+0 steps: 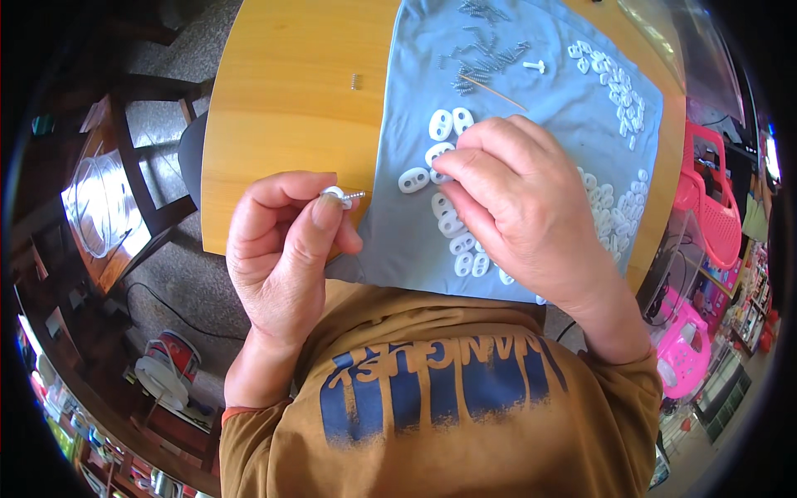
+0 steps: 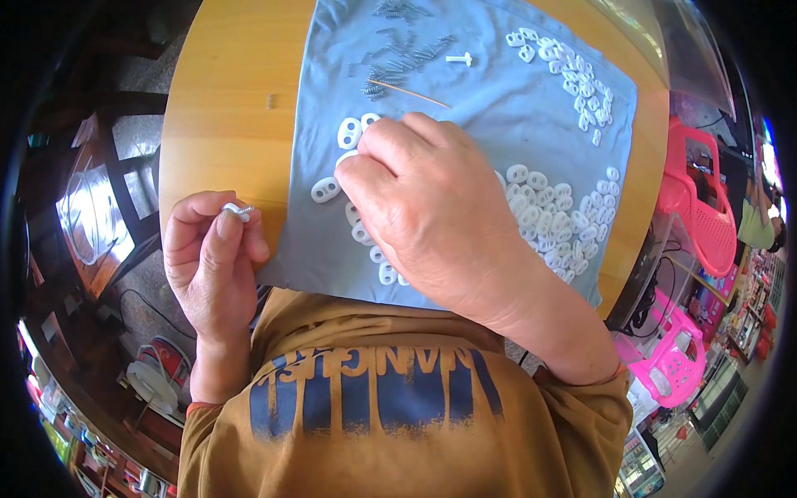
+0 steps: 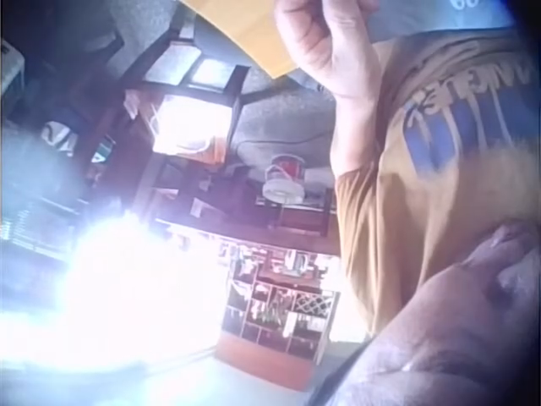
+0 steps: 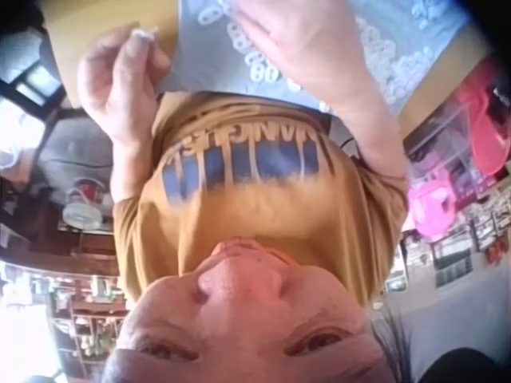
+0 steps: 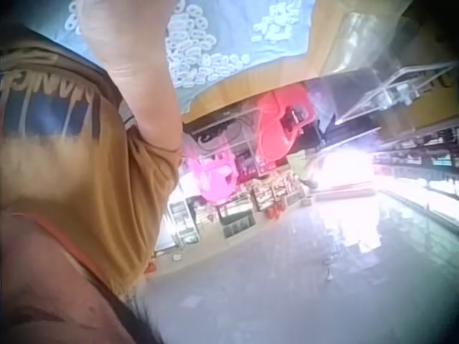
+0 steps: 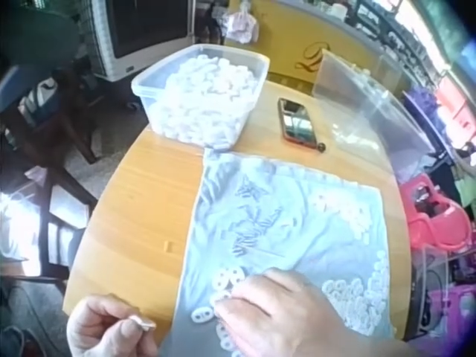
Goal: Assembling small white plastic components by inserting metal pins and screws.
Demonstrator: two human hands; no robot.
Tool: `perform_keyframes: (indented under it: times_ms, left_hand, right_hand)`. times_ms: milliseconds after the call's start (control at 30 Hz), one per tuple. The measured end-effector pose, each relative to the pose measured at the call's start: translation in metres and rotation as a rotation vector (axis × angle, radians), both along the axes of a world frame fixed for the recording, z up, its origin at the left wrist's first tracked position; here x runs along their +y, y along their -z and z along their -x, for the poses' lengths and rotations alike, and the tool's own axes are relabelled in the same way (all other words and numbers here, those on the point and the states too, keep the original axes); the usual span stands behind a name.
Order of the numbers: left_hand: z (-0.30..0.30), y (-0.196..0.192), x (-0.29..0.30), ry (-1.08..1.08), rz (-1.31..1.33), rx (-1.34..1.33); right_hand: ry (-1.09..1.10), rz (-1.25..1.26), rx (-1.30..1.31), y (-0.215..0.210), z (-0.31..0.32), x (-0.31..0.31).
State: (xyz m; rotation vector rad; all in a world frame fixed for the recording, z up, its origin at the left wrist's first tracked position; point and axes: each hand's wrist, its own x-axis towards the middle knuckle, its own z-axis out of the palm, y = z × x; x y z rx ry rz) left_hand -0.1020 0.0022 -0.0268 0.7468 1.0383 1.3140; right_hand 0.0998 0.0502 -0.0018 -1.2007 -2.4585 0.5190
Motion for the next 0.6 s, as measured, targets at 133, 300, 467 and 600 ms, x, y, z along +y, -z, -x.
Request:
perform_keyframes:
  times_ms: [133,300,467,600]
  left_hand:
    - [-0.001,-0.001,0.0,0.023,0.009,-0.009]
    - [0.001,-0.002,0.0,0.037,0.009,-0.019]
    - [0.002,-0.002,0.001,0.031,0.008,-0.041]
    - [0.002,-0.005,0.001,0.021,0.022,-0.058]
  right_hand:
    - [-0.004,-0.027,0.007,0.007,0.002,-0.002]
    - [0.018,-0.023,0.057,0.006,0.007,-0.003]
    - [0.055,0.098,0.055,0.0,0.007,-0.003]
    - [0.144,0.16,0.177,-0.002,0.008,-0.009]
